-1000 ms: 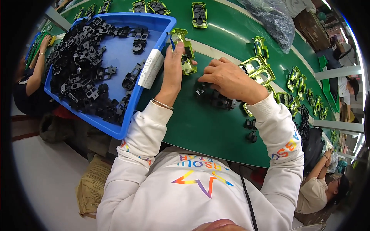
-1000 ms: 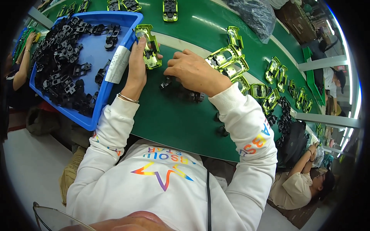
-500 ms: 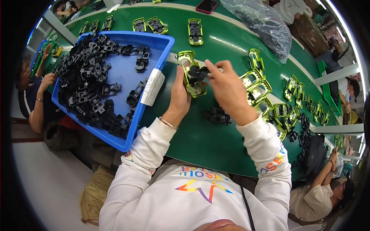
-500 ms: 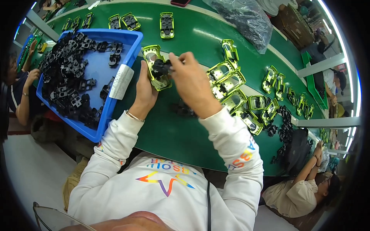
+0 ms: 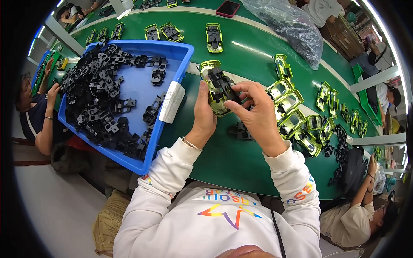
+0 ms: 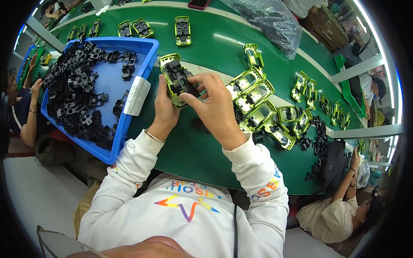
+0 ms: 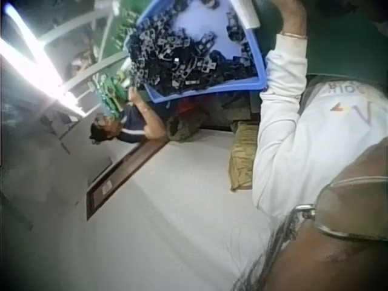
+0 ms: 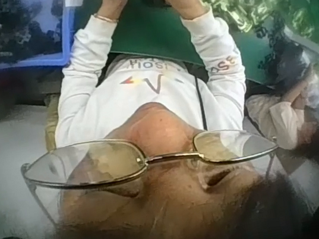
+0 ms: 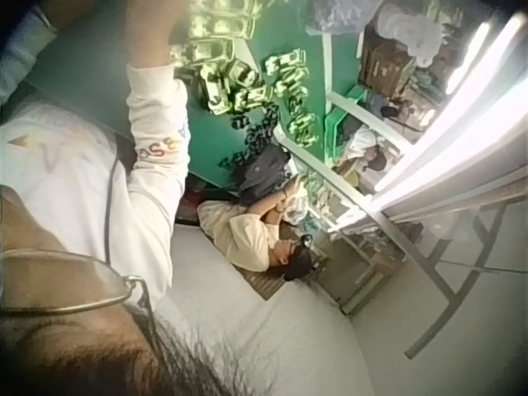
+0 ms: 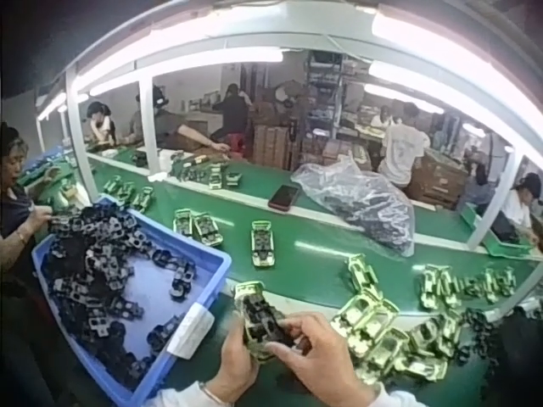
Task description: The person assembles toy cars by picking up car bodies and interior components, fitting the interior components into the car bodies by hand, and placing the assembled cars on the work surface.
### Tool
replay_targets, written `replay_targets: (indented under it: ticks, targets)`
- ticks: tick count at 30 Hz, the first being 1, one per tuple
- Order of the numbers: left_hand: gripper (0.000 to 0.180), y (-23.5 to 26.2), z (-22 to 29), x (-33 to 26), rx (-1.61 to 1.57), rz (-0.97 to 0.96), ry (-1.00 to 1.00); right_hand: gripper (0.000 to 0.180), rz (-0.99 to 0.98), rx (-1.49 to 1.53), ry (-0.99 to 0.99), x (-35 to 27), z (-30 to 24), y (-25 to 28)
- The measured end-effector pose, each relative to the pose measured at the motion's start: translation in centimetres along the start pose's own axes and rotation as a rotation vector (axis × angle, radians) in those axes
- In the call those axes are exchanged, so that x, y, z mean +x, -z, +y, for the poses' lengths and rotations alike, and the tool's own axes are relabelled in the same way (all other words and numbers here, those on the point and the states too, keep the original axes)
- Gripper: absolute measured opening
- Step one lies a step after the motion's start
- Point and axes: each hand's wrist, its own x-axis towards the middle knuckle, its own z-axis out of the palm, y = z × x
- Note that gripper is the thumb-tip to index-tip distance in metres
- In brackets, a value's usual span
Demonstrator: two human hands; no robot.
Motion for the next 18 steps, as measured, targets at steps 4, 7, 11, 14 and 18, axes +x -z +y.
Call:
replay_targets:
  ticks: [4,7,11,14,18]
  targets:
    - [0.056,-0.1,-0.5,-0.3,0.081,-0.010,-0.063,0.037,0.024,-0.181,0.051,0.1,0.0,-0.8]
    - [0.056,-0.3,-0.5,-0.5,0.155,-0.002,-0.104,0.037,0.019,-0.350,0.145,0.2,0.0,-0.8]
    - [0.047,-0.7,-0.2,-0.6,0.068,-0.010,-0.080,0.035,0.039,-0.403,0.215,-0.2,-0.7,-0.3]
    - [0.048,-1.0,-0.1,-0.8,0.021,0.003,-0.034,0.037,-0.009,-0.391,0.165,-0.4,-0.7,-0.1]
    - [0.049,-0.7,-0.2,-0.9,0.019,-0.016,-0.026,0.037,-0.009,-0.305,0.158,-0.5,-1.0,0.1]
